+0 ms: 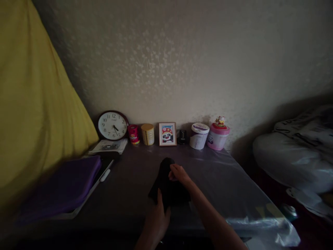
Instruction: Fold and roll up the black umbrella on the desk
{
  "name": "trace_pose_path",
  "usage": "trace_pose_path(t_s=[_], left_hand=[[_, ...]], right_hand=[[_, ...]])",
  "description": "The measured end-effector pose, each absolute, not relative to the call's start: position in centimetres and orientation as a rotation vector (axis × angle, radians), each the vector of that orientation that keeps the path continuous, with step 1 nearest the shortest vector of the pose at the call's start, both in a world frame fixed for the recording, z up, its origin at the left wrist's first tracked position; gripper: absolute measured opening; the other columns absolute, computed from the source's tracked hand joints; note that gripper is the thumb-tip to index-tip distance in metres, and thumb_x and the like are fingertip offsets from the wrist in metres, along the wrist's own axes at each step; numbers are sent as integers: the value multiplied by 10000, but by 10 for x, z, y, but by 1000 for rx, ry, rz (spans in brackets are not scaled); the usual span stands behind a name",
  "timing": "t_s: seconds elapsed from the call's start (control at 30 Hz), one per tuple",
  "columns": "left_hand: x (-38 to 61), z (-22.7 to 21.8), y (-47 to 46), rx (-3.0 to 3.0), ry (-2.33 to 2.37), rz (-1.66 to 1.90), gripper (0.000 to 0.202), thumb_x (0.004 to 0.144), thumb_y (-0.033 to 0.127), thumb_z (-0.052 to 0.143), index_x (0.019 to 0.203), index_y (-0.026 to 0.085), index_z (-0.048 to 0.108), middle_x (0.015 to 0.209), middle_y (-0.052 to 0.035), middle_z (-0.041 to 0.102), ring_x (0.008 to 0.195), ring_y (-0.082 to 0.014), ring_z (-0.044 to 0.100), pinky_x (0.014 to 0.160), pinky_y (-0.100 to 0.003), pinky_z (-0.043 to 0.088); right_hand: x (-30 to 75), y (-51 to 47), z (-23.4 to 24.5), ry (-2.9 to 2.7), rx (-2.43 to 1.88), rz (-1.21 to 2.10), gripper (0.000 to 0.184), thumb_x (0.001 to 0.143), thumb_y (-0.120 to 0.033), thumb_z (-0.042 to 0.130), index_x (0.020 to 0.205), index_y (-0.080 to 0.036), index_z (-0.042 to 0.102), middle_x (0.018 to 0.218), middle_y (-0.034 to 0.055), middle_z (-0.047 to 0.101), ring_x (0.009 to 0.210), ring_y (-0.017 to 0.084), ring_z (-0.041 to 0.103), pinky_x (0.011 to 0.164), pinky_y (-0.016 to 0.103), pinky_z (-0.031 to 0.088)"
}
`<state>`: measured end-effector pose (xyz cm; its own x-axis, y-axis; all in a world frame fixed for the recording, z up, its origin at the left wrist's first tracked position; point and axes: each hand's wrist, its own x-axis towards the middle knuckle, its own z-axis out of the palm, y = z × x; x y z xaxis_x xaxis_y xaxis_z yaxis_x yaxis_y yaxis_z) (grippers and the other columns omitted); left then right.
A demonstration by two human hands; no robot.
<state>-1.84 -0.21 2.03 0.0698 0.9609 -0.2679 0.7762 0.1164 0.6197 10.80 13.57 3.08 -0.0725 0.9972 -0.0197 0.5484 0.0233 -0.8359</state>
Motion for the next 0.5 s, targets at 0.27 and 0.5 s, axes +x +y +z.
trace_pose_path(t_s=[0.27, 0.5], left_hand=[[-18, 23, -2, 1712, 1748, 338, 683, 858, 265, 359, 1388, 61, -20, 996, -129, 657, 884, -177, 618, 717, -235, 399], [-5, 28, -7, 1831, 1836, 281, 676, 834, 191, 367, 1390, 77, 0, 940, -142, 664, 843, -215, 626, 721, -295, 432]], right_hand=[[116, 137, 15, -1560, -1612, 665, 247, 699, -228, 556, 924, -171, 638, 994, 91, 631, 968, 213, 578, 893, 326, 412], [94, 125, 5, -1495, -1683, 633, 332, 767, -300, 513, 1053, -142, 572, 1137, 171, 566, 1138, 294, 486, 944, 390, 371]])
